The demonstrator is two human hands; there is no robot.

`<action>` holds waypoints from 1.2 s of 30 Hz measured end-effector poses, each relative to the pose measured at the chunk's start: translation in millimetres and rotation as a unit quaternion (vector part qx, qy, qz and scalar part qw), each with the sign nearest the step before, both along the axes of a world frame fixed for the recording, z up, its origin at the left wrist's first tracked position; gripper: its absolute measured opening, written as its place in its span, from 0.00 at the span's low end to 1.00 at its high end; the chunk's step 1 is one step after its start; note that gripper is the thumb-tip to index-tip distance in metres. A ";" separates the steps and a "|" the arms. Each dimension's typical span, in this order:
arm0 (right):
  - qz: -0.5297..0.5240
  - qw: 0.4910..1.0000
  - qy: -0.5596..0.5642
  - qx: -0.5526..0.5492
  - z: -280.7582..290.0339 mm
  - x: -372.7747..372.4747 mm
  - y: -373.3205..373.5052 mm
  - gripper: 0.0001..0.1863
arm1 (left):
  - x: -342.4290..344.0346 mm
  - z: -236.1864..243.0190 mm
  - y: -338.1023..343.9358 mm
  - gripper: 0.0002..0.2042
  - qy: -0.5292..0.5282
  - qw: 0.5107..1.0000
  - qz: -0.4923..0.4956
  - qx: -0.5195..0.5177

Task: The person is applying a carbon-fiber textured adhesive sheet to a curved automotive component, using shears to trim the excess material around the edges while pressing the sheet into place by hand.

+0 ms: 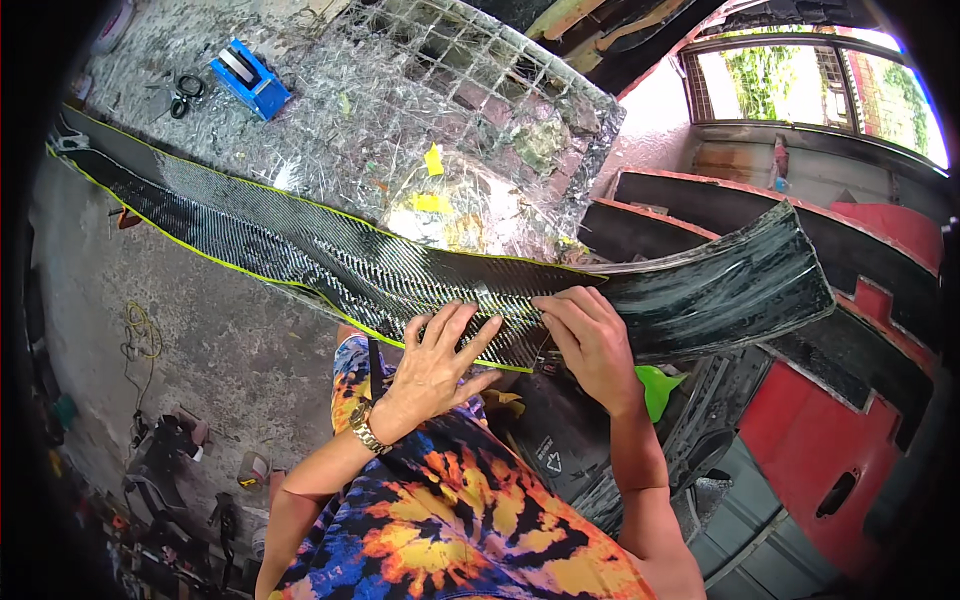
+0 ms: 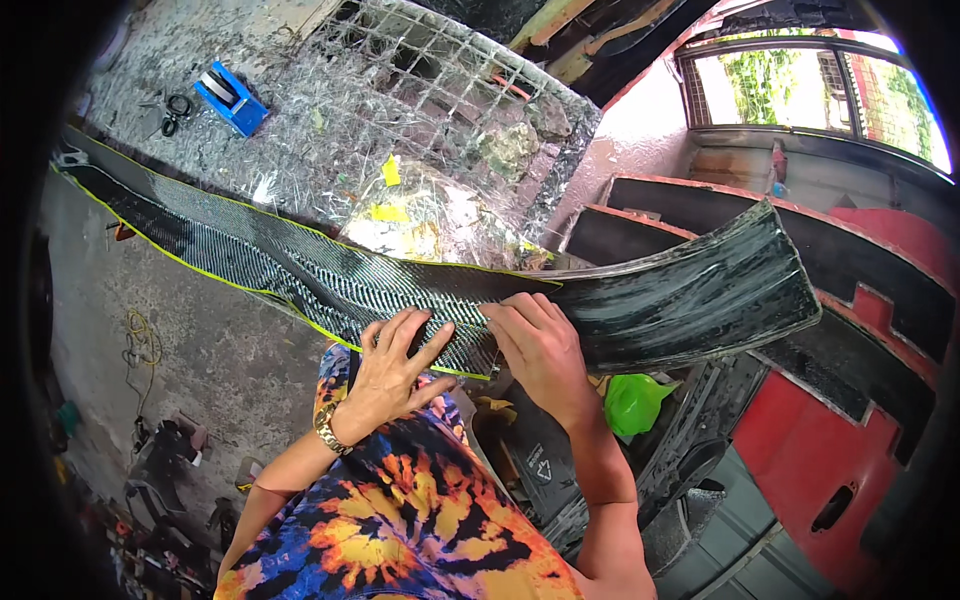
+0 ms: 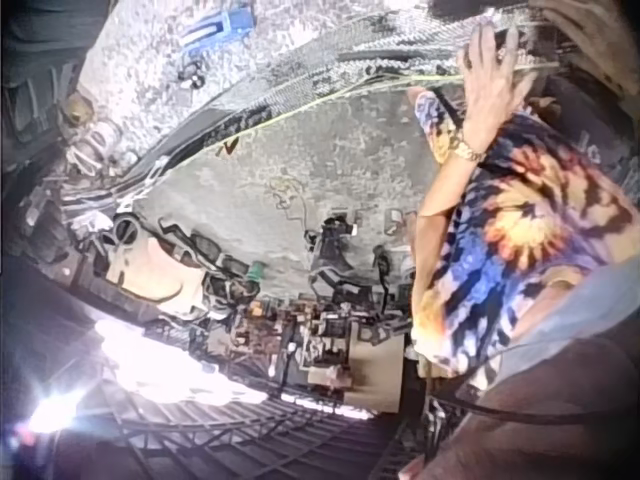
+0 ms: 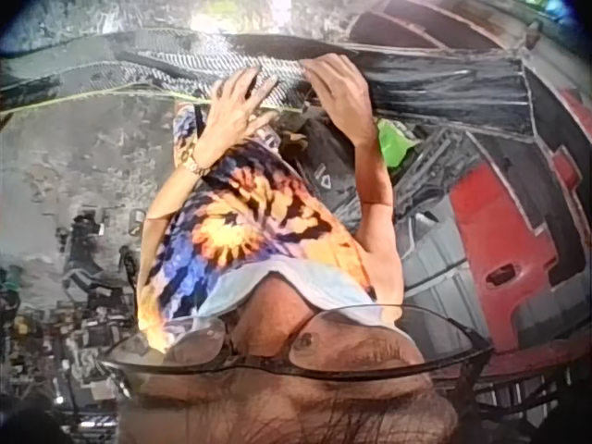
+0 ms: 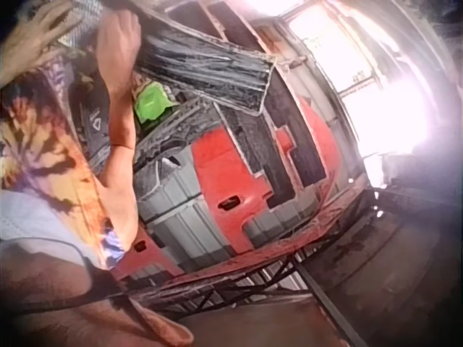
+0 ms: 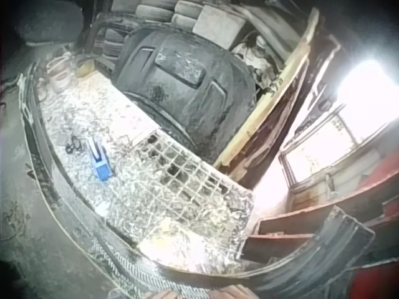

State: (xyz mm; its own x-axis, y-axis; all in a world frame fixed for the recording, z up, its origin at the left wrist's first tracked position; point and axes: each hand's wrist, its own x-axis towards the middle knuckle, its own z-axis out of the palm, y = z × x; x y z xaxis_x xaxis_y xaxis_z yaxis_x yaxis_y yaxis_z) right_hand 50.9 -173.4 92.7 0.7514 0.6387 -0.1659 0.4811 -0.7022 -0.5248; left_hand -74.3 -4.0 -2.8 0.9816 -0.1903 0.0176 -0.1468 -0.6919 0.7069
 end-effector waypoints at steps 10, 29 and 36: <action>-0.006 0.999 0.016 0.042 -2.1 2.2 -8.7 0.11 | 2.2 6.7 -2.4 0.32 0.001 1.000 0.000 0.013; 0.143 0.987 -0.065 -0.034 -27.9 -19.2 -0.9 0.23 | 6.3 9.1 5.8 0.28 0.022 0.999 -0.032 -0.028; 0.139 0.989 -0.040 -0.030 -29.8 -17.8 -2.4 0.24 | 6.1 9.1 5.0 0.27 0.017 0.999 -0.027 -0.030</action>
